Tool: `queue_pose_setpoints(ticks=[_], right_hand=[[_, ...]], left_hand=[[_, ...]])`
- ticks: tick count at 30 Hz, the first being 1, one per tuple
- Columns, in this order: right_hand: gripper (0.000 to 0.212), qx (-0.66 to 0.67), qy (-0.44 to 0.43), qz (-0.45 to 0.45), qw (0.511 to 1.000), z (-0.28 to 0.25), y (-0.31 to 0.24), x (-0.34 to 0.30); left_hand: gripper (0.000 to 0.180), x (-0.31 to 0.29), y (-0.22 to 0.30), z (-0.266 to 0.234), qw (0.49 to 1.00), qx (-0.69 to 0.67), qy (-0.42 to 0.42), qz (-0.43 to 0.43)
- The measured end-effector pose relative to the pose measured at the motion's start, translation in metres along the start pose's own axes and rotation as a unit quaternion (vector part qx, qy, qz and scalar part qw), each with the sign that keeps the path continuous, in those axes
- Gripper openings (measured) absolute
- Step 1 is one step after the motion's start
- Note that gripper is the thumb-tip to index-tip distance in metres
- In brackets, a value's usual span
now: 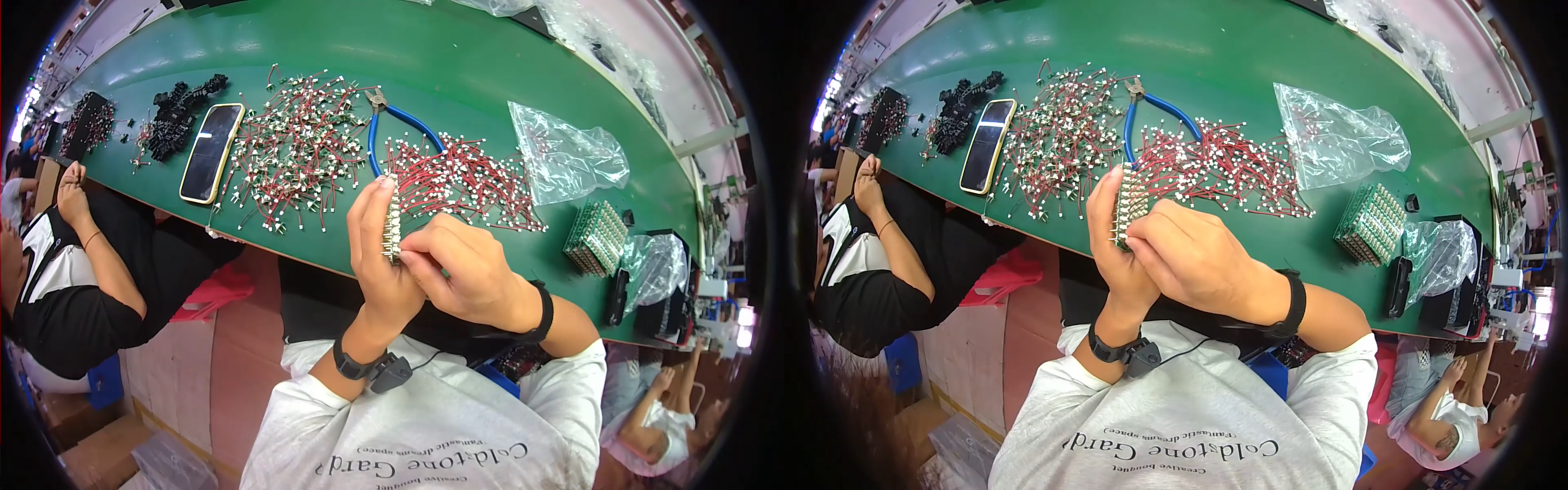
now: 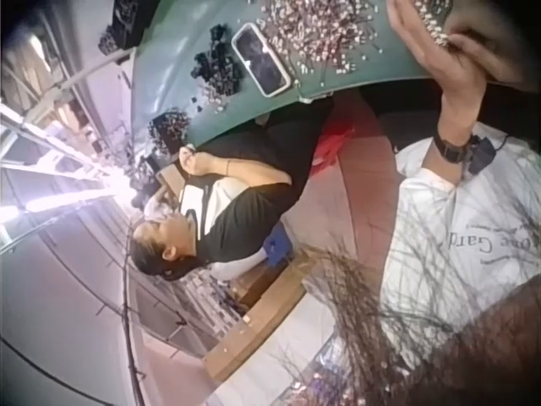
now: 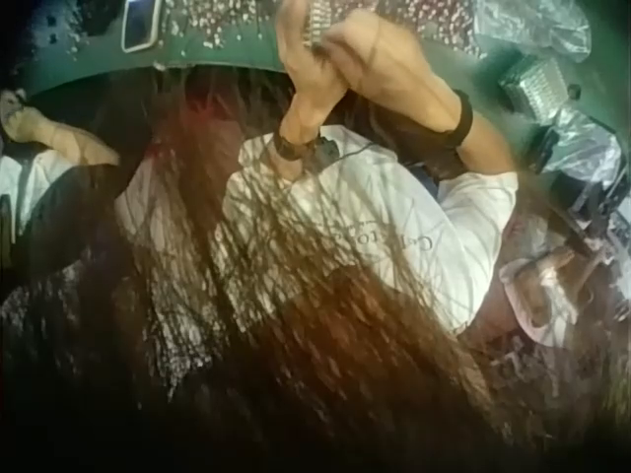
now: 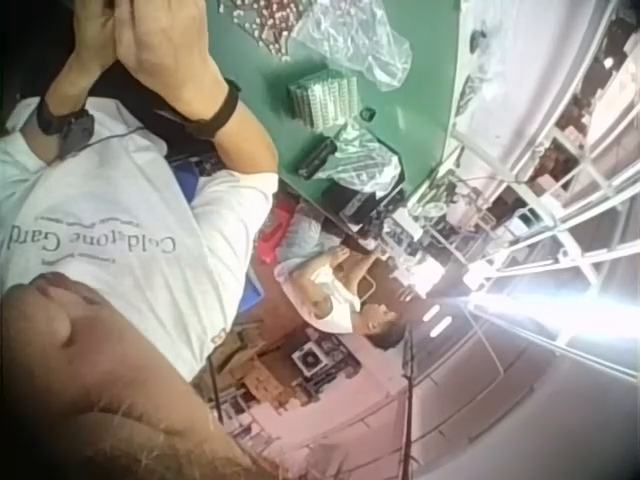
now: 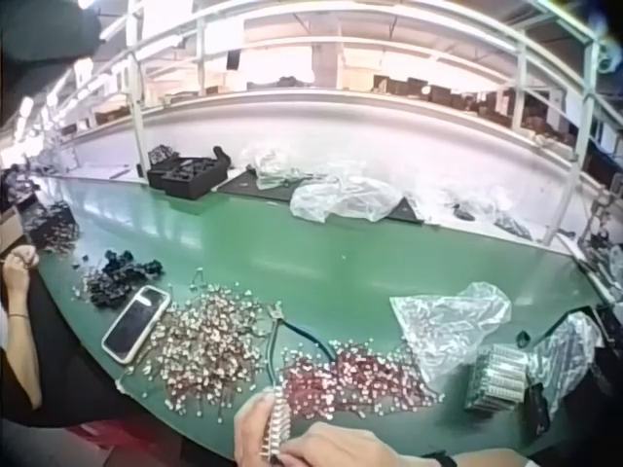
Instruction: The person picks up a circuit board and inserts the connectors of small red wires into it by hand. They handle the wires one at a time, occasionally gathering more from the table to complete the board.
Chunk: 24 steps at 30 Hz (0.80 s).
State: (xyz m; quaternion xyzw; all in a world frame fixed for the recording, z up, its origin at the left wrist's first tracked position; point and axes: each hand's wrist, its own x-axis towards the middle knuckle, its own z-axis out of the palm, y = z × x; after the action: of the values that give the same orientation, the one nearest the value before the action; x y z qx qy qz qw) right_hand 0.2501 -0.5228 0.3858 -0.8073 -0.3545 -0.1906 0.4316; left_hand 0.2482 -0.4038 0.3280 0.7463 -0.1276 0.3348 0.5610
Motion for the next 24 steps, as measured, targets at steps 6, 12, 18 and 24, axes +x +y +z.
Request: queue_pose_setpoints(ticks=[6, 12, 18, 24], right_hand=[[0.015, -0.006, -0.015, 0.011, 1.000, -0.0054, -0.0023, 0.0012], [0.013, -0.025, -0.036, 0.037, 0.998, -0.0102, -0.0052, 0.0013], [0.011, -0.026, -0.016, 0.046, 0.998, -0.0020, -0.0073, 0.0002], [0.011, -0.016, -0.014, 0.054, 0.998, -0.0056, -0.0030, -0.0014]], left_hand=[[0.050, 0.0037, 0.0022, -0.0029, 1.000, -0.011, -0.003, 0.017], [0.050, 0.0038, 0.0004, -0.0048, 0.999, 0.019, -0.017, 0.032], [0.052, 0.0059, 0.0005, -0.0033, 0.998, 0.035, -0.017, 0.040], [0.051, 0.0045, 0.0008, -0.0021, 0.999, 0.012, -0.025, 0.036]])
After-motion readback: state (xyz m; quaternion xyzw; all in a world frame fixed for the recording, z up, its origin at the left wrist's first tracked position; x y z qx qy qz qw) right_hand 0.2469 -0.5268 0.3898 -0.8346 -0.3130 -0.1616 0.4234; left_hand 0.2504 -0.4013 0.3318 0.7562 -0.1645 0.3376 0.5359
